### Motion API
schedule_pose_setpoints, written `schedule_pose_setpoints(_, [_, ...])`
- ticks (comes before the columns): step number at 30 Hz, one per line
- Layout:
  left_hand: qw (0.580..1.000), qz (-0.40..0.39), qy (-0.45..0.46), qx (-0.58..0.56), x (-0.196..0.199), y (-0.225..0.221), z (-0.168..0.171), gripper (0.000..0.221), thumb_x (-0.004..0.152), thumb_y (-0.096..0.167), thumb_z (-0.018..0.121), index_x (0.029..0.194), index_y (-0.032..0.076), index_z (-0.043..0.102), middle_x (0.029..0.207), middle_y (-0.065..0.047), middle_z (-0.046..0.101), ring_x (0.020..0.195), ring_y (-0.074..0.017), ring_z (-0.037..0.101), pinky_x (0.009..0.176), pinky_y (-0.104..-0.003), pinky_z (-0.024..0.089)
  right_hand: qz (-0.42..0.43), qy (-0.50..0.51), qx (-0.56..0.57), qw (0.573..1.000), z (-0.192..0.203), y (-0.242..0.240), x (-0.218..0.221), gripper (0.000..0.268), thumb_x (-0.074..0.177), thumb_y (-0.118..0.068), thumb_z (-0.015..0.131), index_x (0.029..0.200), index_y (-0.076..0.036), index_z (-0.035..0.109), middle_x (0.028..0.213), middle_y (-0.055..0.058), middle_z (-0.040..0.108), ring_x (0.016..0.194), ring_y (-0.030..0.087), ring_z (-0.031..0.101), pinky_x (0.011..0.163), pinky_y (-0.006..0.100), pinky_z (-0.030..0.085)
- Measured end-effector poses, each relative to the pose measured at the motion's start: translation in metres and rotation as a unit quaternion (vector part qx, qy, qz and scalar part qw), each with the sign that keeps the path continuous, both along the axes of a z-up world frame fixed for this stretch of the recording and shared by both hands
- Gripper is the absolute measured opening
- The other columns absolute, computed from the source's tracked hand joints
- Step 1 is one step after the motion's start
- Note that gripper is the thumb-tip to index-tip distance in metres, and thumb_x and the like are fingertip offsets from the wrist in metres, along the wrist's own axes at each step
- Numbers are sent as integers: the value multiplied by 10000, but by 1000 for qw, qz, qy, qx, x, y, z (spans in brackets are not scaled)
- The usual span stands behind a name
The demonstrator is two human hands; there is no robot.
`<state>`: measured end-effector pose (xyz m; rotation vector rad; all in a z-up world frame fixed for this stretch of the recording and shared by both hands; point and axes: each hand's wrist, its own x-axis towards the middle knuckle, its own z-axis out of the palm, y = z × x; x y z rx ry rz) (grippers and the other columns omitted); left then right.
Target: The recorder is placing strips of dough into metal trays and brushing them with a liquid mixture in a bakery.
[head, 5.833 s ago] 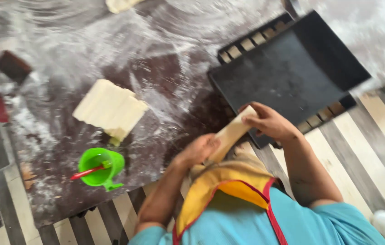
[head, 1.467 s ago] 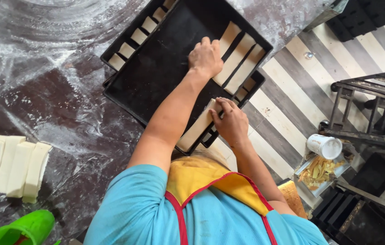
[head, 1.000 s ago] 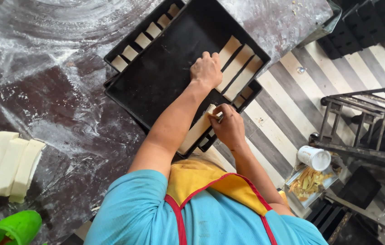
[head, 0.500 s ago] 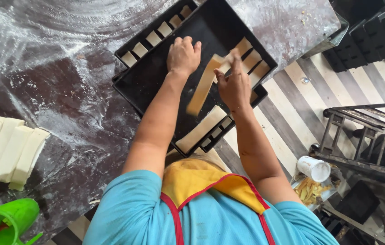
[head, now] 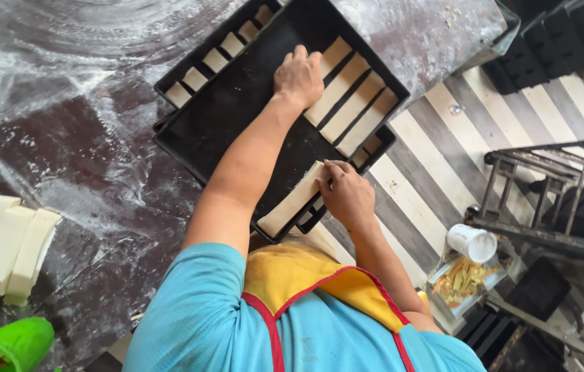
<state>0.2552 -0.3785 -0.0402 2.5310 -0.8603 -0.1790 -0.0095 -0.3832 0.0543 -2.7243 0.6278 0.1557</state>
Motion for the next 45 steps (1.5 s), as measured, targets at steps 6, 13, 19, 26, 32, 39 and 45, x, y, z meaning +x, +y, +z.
schedule_pose_setpoints(6, [1000, -22, -11, -19, -3, 7, 20, 605, 812, 335, 828, 1278, 47, 570, 1239, -174, 565, 1146, -340, 591, 896, -406, 559, -37, -42, 24, 998, 2, 4, -1, 275, 927, -301, 707, 1145, -134, 726, 1214, 50, 710, 823, 270, 725, 744, 408, 569])
schedule_pose_setpoints(13, [999, -30, 33, 0, -7, 48, 37, 561, 771, 270, 841, 1244, 71, 615, 1247, -178, 577, 1155, -373, 582, 968, -431, 520, -2, -98, 179, 979, 10, -8, 37, 159, 900, -177, 752, 1037, -105, 718, 957, 53, 762, 732, 196, 720, 679, 341, 564])
schedule_pose_setpoints(19, [979, 153, 111, -79, 27, 100, 8, 425, 1032, 420, 674, 1283, 77, 696, 1309, -174, 685, 1253, -348, 654, 1079, -432, 525, 57, -241, 275, 929, 24, -10, 120, 153, 899, -51, 728, 1038, -84, 782, 871, 49, 770, 773, 115, 684, 684, 293, 553])
schedule_pose_setpoints(26, [998, 41, 42, -9, 5, 115, 58, 515, 847, 417, 765, 1179, 39, 656, 1228, -192, 599, 1170, -367, 586, 961, -463, 507, -41, -212, 71, 974, 21, -23, 83, 476, 899, -257, 786, 1310, -63, 643, 1074, 175, 730, 800, 284, 721, 788, 419, 551])
schedule_pose_setpoints(32, [999, 17, 22, 30, 21, 78, 41, 263, 912, 182, 649, 1166, 121, 679, 1252, -140, 574, 1205, -340, 572, 975, -448, 532, -17, -137, 90, 986, 9, -22, 20, 287, 910, -292, 747, 1137, -118, 761, 1165, 116, 741, 989, 293, 724, 862, 399, 565])
schedule_pose_setpoints(39, [995, 42, 46, 83, 16, 61, 80, 447, 843, 362, 764, 1185, 116, 612, 1283, -136, 539, 1221, -336, 541, 946, -488, 516, -38, -98, 51, 993, 5, 0, -5, 161, 864, -272, 755, 997, -185, 777, 1221, 15, 748, 929, 284, 733, 779, 389, 577])
schedule_pose_setpoints(45, [997, 69, 17, -16, 18, 55, 21, 506, 831, 340, 848, 1202, 96, 606, 1244, -157, 566, 1164, -353, 591, 934, -433, 554, -52, -84, 55, 994, 0, 3, 0, 178, 887, -214, 731, 1055, -155, 741, 1095, 43, 748, 895, 283, 730, 763, 406, 572])
